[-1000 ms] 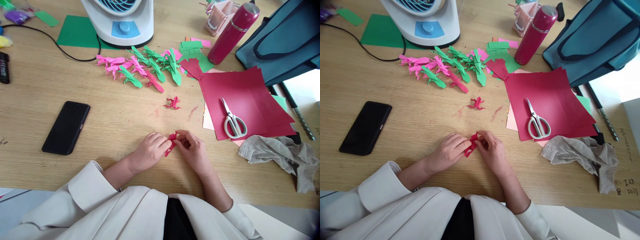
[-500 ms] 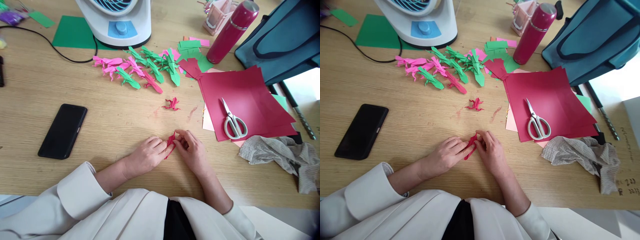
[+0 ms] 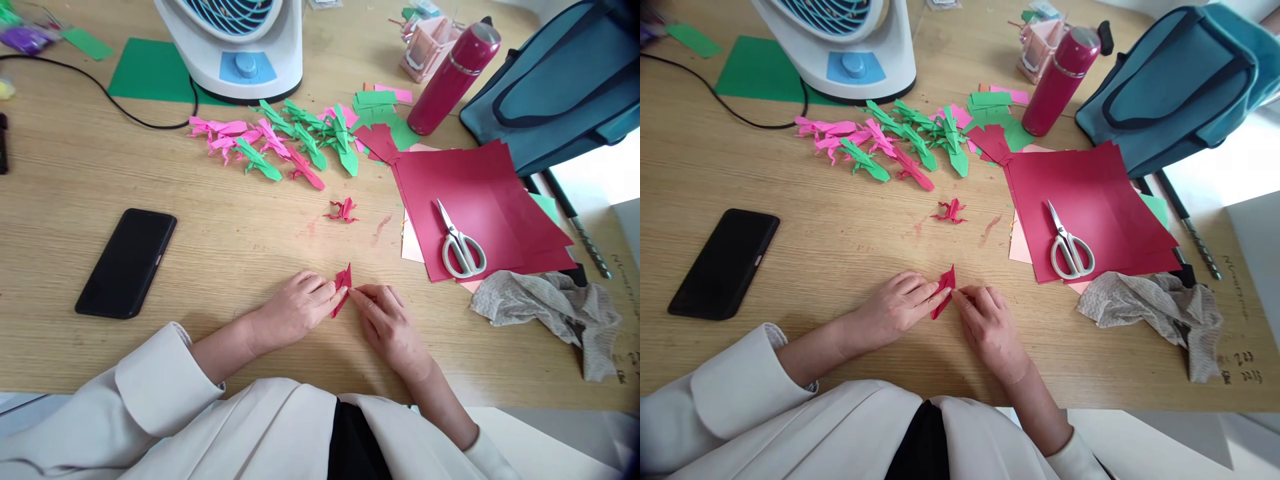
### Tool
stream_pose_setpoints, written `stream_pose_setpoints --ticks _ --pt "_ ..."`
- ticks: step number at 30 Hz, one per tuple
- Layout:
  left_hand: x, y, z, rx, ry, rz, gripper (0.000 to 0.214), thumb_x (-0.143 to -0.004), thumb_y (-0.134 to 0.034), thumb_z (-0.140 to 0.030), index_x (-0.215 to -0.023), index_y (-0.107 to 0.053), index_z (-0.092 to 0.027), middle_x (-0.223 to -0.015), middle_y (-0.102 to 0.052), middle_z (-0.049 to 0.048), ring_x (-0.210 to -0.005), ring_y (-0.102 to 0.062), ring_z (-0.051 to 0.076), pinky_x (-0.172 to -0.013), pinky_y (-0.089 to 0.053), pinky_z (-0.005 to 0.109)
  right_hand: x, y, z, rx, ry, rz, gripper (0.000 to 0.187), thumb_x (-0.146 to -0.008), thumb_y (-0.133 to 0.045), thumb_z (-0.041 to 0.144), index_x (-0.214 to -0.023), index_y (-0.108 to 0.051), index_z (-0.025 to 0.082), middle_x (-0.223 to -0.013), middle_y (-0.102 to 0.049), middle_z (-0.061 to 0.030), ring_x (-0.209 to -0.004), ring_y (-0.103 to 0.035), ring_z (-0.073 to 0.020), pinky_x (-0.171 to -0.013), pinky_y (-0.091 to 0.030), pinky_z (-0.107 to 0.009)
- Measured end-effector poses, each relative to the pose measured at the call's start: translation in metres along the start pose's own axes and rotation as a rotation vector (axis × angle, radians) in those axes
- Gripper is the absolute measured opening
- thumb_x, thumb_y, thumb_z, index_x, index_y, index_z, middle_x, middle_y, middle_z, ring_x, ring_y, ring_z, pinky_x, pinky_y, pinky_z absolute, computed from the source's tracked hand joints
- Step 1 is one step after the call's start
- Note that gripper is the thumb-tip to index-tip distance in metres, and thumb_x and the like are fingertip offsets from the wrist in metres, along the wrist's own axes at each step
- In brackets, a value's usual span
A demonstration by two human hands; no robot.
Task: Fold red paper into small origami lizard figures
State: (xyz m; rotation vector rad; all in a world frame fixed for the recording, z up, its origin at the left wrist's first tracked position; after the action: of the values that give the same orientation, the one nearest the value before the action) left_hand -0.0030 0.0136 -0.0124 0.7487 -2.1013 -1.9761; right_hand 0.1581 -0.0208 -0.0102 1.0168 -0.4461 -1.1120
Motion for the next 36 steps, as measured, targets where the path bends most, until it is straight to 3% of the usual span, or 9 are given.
stream_pose_setpoints --ticks 13,21,26,36 --pt "-0.002 0.001 0.001 0.004 0.042 0.063 0.036 -0.097 -0.046 -0.016 -0.132 -0.054 -0.013 -0.113 -0.065 0.0089 -0.097 -0.055 0.021 -0.091 -0.045 0.038 0.003 -0.007 0.0 0.156 0.039 0.03 0.05 -0.095 -0.047 0.009 -0.144 -0.042 0.017 -0.115 -0.058 -0.0139 -0.096 -0.053 -0.025 -0.083 -0.051 -0.043" --pt "-0.002 0.0 0.0 0.022 -0.016 0.046 0.04 -0.098 -0.041 -0.012 -0.138 -0.048 -0.008 -0.141 -0.054 0.009 -0.115 -0.051 0.023 -0.099 -0.041 0.04 0.002 -0.007 -0.001 0.129 0.017 0.027 0.051 -0.095 -0.049 0.011 -0.145 -0.042 0.018 -0.116 -0.059 -0.0127 -0.094 -0.052 -0.0245 -0.082 -0.05 -0.042" --pt "-0.006 0.0 0.0 -0.018 -0.024 0.058 0.037 -0.099 -0.038 -0.015 -0.132 -0.054 -0.011 -0.146 -0.05 0.0078 -0.128 -0.044 0.028 -0.1 -0.039 0.046 0.002 -0.009 -0.002 0.134 0.028 0.03 0.051 -0.096 -0.048 0.012 -0.146 -0.041 0.019 -0.116 -0.058 -0.0129 -0.094 -0.052 -0.0248 -0.082 -0.049 -0.042" --pt "-0.016 -0.004 0.005 0.049 0.049 0.174 0.032 -0.091 -0.052 -0.018 -0.122 -0.058 -0.017 -0.151 -0.043 0.0111 -0.139 -0.037 0.033 -0.109 -0.032 0.058 0.001 -0.007 0.001 0.163 0.049 -0.018 0.044 -0.095 -0.047 0.01 -0.139 -0.049 0.018 -0.112 -0.06 -0.0128 -0.092 -0.054 -0.0243 -0.081 -0.049 -0.041"
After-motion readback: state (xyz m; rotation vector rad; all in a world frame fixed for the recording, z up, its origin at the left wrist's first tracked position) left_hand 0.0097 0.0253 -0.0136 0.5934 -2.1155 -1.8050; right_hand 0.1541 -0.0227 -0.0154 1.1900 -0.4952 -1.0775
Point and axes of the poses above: each hand's wrist, its own x-axis away from the middle knuckle, its own y-axis out of the back of the hand, z = x × y, the point moved 5 cm from there along -x, towards the middle knuckle
